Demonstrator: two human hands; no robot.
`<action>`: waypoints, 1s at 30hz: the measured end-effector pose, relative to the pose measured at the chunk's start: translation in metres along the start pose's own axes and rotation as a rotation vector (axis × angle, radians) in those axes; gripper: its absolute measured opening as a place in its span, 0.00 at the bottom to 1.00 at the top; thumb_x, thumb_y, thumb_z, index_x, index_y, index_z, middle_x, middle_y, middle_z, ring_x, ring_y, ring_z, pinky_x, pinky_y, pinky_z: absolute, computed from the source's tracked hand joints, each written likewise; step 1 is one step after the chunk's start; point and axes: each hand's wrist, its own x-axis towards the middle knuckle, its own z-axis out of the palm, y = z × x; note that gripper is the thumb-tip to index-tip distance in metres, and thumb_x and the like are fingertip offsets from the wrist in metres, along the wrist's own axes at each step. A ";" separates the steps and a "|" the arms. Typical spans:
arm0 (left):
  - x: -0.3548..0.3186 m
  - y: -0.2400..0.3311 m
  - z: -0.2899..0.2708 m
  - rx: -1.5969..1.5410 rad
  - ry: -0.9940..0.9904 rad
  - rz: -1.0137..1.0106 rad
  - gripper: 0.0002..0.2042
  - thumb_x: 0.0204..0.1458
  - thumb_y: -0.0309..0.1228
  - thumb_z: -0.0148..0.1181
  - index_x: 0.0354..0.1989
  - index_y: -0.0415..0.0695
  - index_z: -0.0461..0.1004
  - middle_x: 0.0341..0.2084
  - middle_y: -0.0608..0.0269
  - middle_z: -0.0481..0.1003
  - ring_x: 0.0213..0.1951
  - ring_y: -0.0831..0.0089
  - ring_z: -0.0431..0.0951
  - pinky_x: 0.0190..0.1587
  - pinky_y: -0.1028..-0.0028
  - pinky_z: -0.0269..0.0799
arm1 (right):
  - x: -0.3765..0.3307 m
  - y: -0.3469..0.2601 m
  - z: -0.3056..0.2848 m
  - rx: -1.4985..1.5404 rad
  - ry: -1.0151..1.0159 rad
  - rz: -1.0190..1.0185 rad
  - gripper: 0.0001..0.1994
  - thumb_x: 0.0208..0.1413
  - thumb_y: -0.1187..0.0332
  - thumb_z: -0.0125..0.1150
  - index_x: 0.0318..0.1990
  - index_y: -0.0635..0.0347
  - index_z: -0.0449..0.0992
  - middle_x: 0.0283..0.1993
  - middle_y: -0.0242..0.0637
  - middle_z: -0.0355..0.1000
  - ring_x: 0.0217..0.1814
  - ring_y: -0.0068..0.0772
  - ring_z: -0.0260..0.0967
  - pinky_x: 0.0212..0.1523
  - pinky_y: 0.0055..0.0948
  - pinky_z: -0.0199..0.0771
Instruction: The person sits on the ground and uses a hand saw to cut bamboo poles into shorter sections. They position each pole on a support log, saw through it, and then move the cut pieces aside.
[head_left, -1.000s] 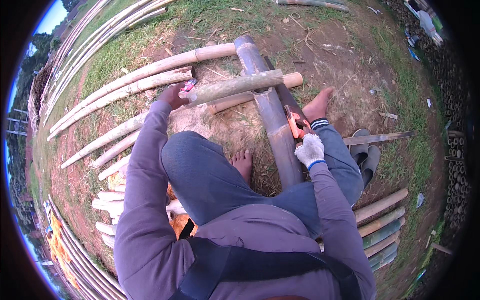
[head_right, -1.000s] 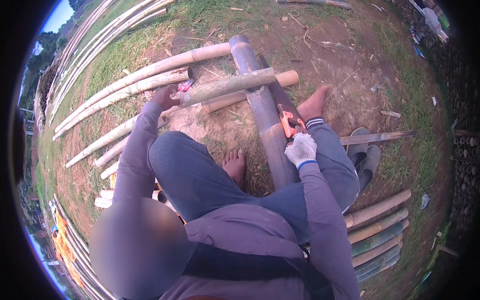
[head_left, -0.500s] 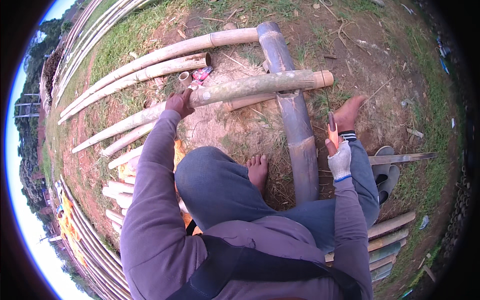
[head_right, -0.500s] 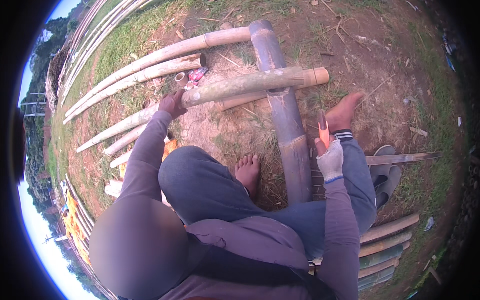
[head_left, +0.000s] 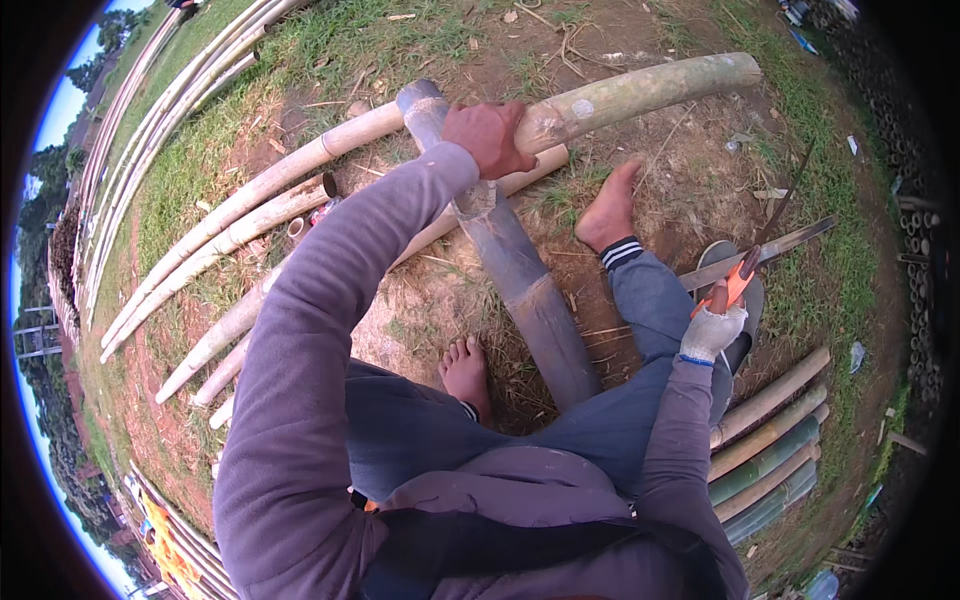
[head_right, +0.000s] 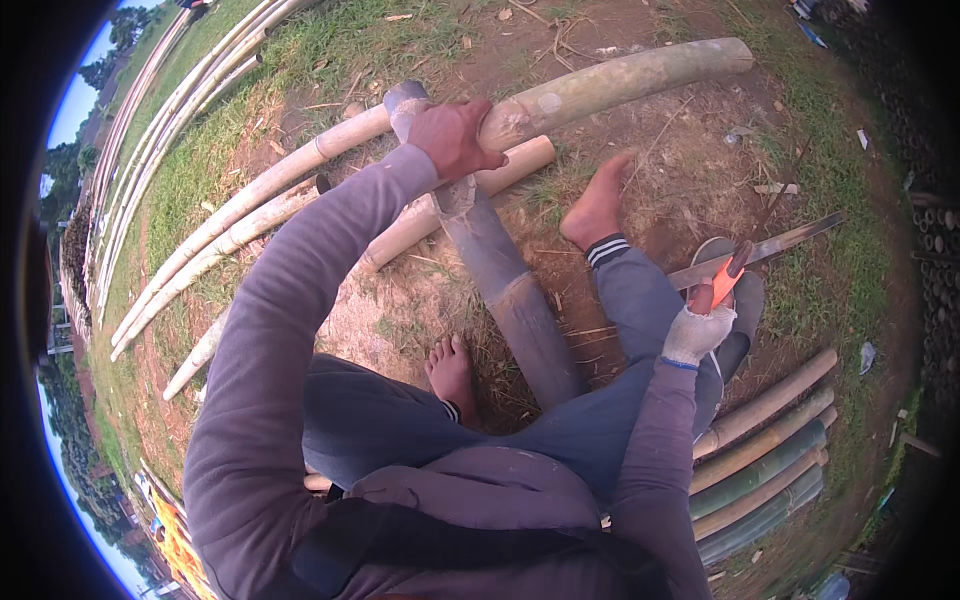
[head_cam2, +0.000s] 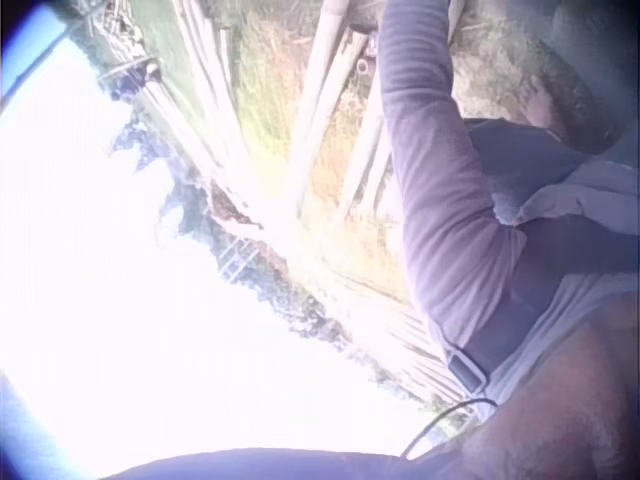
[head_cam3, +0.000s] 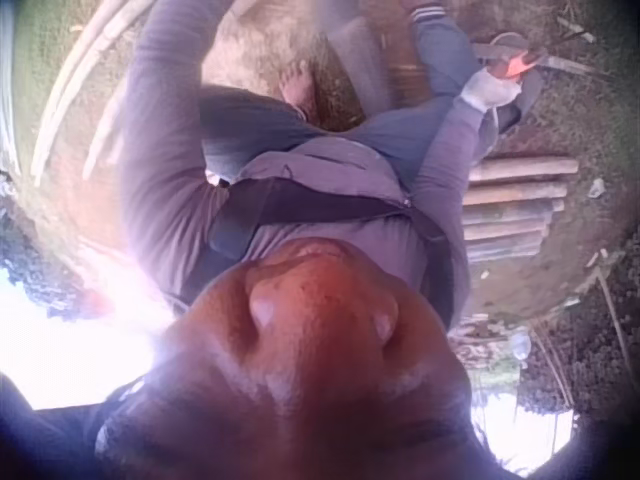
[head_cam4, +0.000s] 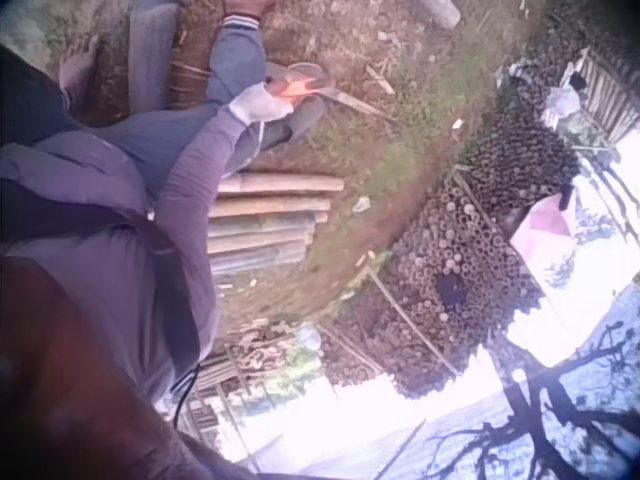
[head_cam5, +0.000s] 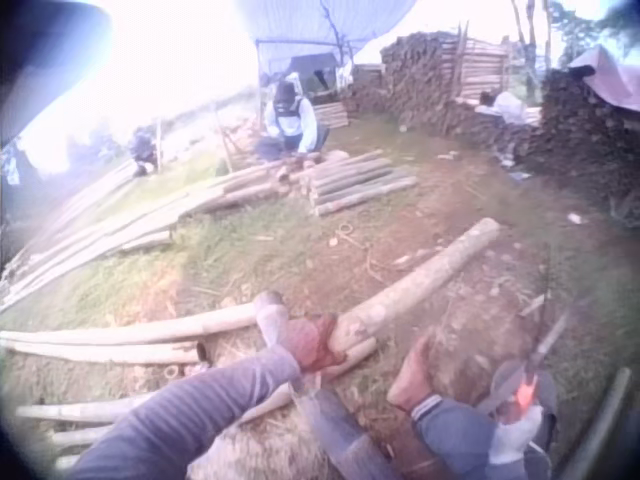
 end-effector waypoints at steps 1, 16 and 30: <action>0.025 0.023 -0.005 0.005 0.019 -0.022 0.36 0.45 0.58 0.71 0.60 0.49 0.75 0.47 0.49 0.84 0.52 0.50 0.83 0.57 0.51 0.73 | -0.002 -0.004 -0.001 0.034 0.025 0.002 0.12 0.66 0.63 0.63 0.45 0.65 0.79 0.26 0.25 0.68 0.25 0.17 0.62 0.26 0.24 0.62; -0.182 -0.168 0.056 0.083 -0.114 -0.160 0.42 0.55 0.57 0.68 0.74 0.51 0.62 0.67 0.50 0.69 0.70 0.46 0.68 0.73 0.45 0.57 | 0.038 -0.059 -0.104 0.004 0.087 0.052 0.13 0.66 0.60 0.62 0.36 0.60 0.79 0.27 0.28 0.73 0.26 0.20 0.67 0.29 0.24 0.64; -0.596 0.085 0.151 -1.736 0.345 -1.049 0.27 0.69 0.54 0.55 0.60 0.41 0.78 0.55 0.59 0.79 0.55 0.71 0.77 0.61 0.68 0.71 | 0.106 0.013 -0.073 -0.951 -0.769 0.222 0.27 0.68 0.54 0.57 0.57 0.74 0.76 0.47 0.54 0.78 0.48 0.53 0.76 0.49 0.47 0.73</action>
